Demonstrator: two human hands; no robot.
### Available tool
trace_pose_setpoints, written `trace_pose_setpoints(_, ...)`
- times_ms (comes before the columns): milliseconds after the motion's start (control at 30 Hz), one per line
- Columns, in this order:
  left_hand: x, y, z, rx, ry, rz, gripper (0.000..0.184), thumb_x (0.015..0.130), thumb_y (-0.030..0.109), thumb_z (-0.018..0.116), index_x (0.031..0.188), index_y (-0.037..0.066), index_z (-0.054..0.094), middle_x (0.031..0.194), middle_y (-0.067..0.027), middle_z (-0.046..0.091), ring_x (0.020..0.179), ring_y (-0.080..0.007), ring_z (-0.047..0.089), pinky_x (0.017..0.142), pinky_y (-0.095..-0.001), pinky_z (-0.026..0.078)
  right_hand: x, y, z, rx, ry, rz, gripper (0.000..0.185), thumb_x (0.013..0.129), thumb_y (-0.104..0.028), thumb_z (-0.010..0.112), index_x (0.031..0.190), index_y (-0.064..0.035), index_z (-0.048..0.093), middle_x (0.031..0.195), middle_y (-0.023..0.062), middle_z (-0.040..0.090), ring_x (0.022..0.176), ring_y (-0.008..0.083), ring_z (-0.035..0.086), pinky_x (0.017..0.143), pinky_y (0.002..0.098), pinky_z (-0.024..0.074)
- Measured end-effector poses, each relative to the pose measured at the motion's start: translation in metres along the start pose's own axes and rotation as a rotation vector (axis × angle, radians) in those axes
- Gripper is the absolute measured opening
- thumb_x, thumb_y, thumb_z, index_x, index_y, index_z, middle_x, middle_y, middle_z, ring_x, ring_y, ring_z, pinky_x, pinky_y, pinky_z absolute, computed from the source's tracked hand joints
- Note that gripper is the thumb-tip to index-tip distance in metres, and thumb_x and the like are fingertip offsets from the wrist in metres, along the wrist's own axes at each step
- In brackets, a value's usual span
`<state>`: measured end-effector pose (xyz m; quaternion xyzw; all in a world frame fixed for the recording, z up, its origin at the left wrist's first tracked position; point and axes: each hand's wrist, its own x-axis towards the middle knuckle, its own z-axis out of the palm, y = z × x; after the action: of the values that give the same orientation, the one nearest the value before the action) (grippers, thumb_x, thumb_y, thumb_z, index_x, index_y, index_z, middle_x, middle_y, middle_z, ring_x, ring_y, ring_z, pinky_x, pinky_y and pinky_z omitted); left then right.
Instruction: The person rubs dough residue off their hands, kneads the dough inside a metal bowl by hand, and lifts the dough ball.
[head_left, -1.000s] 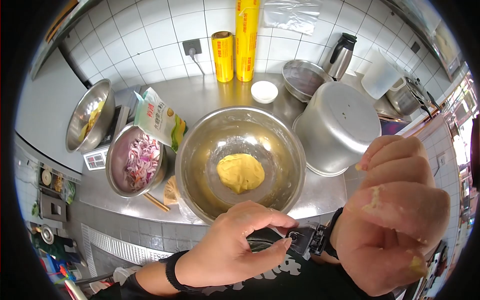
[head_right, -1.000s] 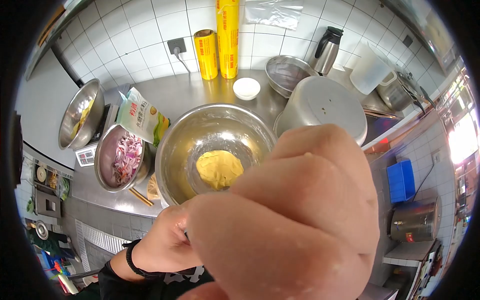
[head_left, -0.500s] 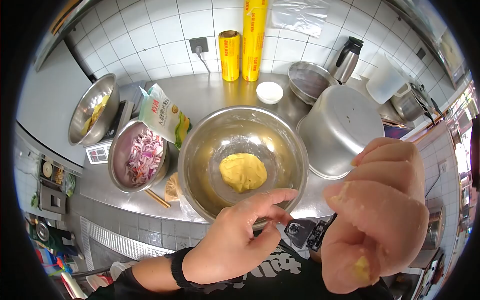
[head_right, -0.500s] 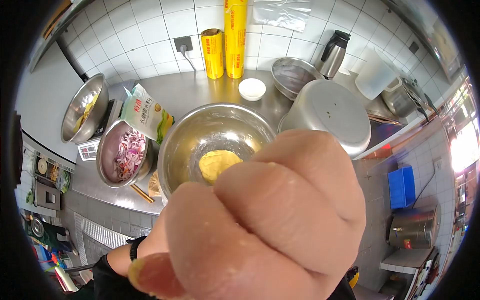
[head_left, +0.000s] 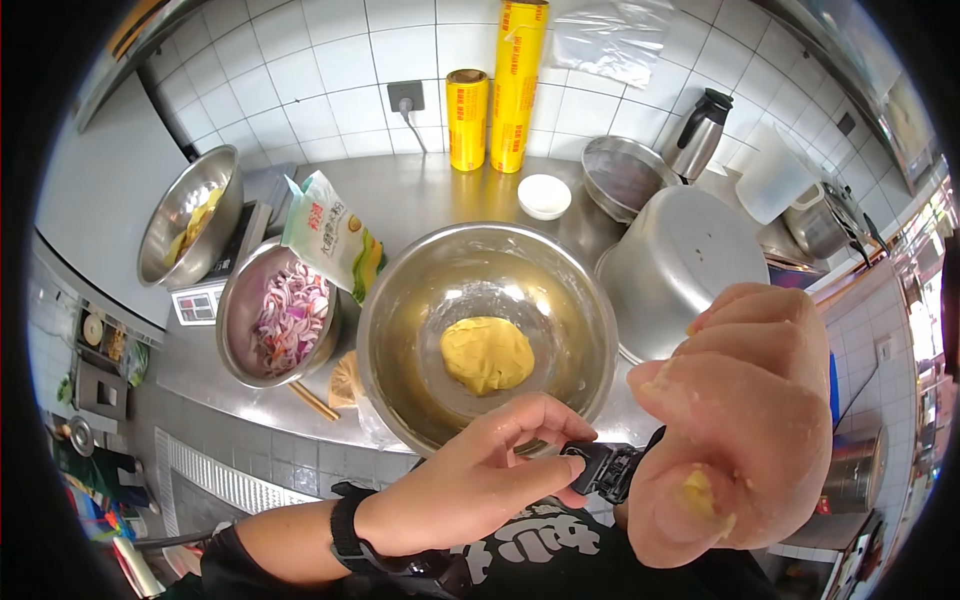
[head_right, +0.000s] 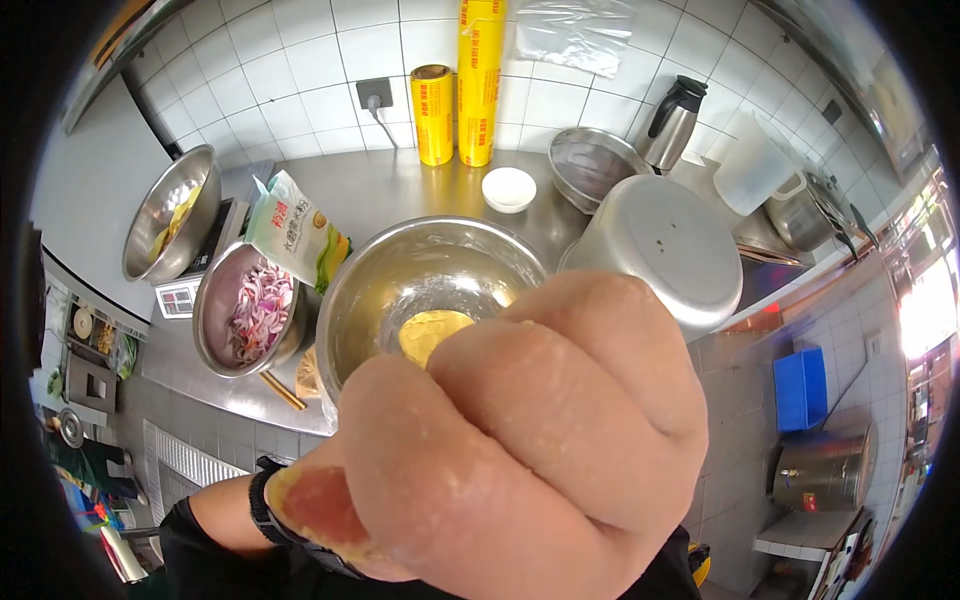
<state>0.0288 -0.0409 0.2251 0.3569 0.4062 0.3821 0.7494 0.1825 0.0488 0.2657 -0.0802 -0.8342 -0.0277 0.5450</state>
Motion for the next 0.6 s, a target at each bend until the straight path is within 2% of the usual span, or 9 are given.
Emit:
trace_pose_setpoints(167, 0.009, -0.016, -0.008, -0.089, -0.035, 0.041, 0.030, 0.094, 0.017, 0.050, 0.117, -0.002, 0.048, 0.102, -0.0046, 0.054, 0.088, -0.0121, 0.065, 0.052, -0.0182, 0.037, 0.001, 0.007, 0.002, 0.075, -0.063, -0.033, 0.041, 0.093, -0.038, 0.047, 0.080, -0.0010, 0.059, 0.068, 0.0065, 0.055, 0.058, 0.0204, 0.045, 0.055, 0.0345, 0.0404)
trace_pose_setpoints(300, 0.010, -0.020, -0.009, -0.134, -0.035, 0.054, 0.029, 0.094, 0.017, 0.050, 0.116, -0.002, 0.049, 0.103, -0.0057, 0.055, 0.087, -0.0115, 0.065, 0.053, -0.0180, 0.037, 0.001, -0.004, -0.002, -0.039, -0.093, 0.067, 0.039, 0.093, -0.037, 0.048, 0.081, -0.0021, 0.059, 0.069, 0.0068, 0.055, 0.059, 0.0206, 0.045, 0.056, 0.0346, 0.0408)
trace_pose_setpoints(400, 0.008, -0.014, -0.011, -0.097, -0.060, 0.016, 0.029, 0.093, 0.018, 0.051, 0.115, -0.002, 0.049, 0.102, -0.0057, 0.055, 0.086, -0.0106, 0.064, 0.054, -0.0179, 0.038, -0.003, 0.008, 0.003, 0.072, -0.067, 0.020, 0.039, 0.093, -0.037, 0.046, 0.081, -0.0023, 0.058, 0.068, 0.0066, 0.054, 0.058, 0.0203, 0.045, 0.056, 0.0347, 0.0408)
trace_pose_setpoints(467, 0.008, -0.011, -0.010, -0.073, -0.050, 0.012, 0.029, 0.093, 0.018, 0.051, 0.114, -0.001, 0.049, 0.101, -0.0056, 0.055, 0.087, -0.0102, 0.064, 0.054, -0.0179, 0.038, -0.007, 0.010, 0.011, 0.084, 0.026, -0.009, 0.040, 0.094, -0.037, 0.045, 0.081, -0.0021, 0.058, 0.066, 0.0064, 0.054, 0.057, 0.0199, 0.045, 0.055, 0.0348, 0.0407)
trace_pose_setpoints(533, 0.008, -0.011, -0.009, -0.068, -0.045, 0.024, 0.028, 0.092, 0.018, 0.052, 0.113, -0.001, 0.049, 0.100, -0.0055, 0.055, 0.087, -0.0100, 0.063, 0.055, -0.0182, 0.039, -0.007, 0.001, 0.021, 0.005, 0.118, 0.006, 0.040, 0.095, -0.037, 0.044, 0.081, -0.0016, 0.057, 0.065, 0.0062, 0.053, 0.057, 0.0195, 0.044, 0.055, 0.0348, 0.0405)
trace_pose_setpoints(600, 0.009, -0.016, -0.010, -0.083, -0.043, 0.051, 0.027, 0.091, 0.017, 0.052, 0.112, 0.000, 0.049, 0.100, -0.0055, 0.055, 0.087, -0.0101, 0.062, 0.057, -0.0187, 0.040, 0.003, -0.008, 0.016, -0.047, 0.079, 0.049, 0.040, 0.095, -0.036, 0.043, 0.081, -0.0013, 0.056, 0.065, 0.0061, 0.053, 0.056, 0.0191, 0.044, 0.055, 0.0348, 0.0403)
